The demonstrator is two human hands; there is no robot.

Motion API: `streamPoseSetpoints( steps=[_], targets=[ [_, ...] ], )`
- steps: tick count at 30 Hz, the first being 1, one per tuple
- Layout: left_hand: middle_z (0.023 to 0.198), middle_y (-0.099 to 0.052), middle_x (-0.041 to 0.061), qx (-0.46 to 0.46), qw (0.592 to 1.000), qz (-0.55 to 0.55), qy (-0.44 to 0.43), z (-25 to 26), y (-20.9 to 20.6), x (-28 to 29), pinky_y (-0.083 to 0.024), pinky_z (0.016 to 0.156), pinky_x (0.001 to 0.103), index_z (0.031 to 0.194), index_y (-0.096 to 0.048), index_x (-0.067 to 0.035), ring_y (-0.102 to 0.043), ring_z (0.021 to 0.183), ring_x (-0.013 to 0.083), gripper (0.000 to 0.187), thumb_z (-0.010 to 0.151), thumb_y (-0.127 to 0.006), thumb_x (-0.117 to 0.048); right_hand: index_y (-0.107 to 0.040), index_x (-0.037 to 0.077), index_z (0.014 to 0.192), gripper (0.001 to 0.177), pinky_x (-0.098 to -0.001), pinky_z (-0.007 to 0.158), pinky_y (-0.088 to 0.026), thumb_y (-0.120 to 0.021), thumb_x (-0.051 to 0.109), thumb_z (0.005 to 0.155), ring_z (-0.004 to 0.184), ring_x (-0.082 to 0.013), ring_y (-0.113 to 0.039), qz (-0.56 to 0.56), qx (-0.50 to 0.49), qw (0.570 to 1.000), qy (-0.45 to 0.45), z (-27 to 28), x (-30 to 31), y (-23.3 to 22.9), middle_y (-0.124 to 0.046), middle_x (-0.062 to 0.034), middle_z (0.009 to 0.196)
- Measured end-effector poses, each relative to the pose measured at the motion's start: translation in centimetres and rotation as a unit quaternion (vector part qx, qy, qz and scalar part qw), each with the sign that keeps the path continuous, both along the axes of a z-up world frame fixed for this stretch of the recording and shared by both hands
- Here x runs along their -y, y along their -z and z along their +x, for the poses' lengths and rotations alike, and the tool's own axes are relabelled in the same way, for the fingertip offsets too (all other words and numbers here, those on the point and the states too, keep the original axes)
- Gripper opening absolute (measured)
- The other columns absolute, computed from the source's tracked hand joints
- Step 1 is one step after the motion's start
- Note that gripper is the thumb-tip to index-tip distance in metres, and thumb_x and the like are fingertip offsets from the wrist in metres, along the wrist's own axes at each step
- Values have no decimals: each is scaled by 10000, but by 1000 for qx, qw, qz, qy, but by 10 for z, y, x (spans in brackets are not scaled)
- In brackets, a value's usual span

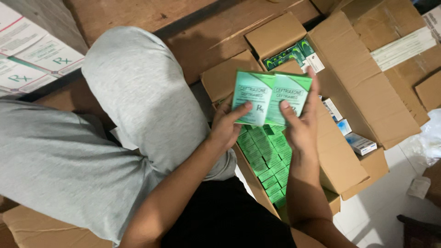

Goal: The person sits on the floor and repeatedly picks up small green and white boxes from a cardboard box, then places them onto a wooden shelf. The person handles the boxes one or two at a time, arranging them in neat rows on the shelf.

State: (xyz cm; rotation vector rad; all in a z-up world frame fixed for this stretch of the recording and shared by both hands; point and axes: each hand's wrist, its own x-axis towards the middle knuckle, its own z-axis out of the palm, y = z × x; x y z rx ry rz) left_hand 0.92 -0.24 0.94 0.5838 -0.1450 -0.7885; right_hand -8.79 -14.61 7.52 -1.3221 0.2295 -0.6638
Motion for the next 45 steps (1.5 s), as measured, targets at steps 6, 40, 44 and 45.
streamPoseSetpoints(
  steps=[6, 40, 44, 45],
  targets=[
    [1168, -689, 70, -18, 999, -46, 14, 1, -4, -6, -545, 926, 350, 1333, -567, -39, -672, 1053, 168, 363, 984, -664, -19, -151, 136, 1704, 1054, -427, 1211, -460, -796, -27, 887, 1406, -264, -526, -5, 30, 998, -62, -2, -7, -7, -460, -99, 1537],
    [1433, -525, 161, 323, 903, 282, -37, -1, -4, -2, -418, 1139, 410, 1560, -307, -106, -493, 1357, 278, 923, 854, -813, -418, -361, -5, 1587, 740, -354, 1113, -420, -723, 148, 960, 1324, -238, -513, 124, -37, 990, -48, 26, -18, 62, -533, -149, 1456],
    [1618, -454, 171, 415, 863, 281, -59, -2, -8, -2, -358, 1266, 414, 1648, -308, -28, -434, 1509, 264, 1017, 889, -865, -412, -300, 20, 1576, 833, -387, 1228, -354, -813, 128, 929, 1448, -262, -412, -110, 12, 984, 141, 18, -22, 52, -382, -169, 1563],
    [1688, -410, 167, 384, 898, 212, -47, -1, -8, -3, -340, 1303, 412, 1667, -273, 1, -422, 1557, 252, 1040, 914, -862, -409, -296, 16, 1566, 852, -394, 1237, -338, -834, 120, 914, 1444, -277, -411, -183, -11, 963, 198, 19, -27, 46, -386, -180, 1547]
  ],
)
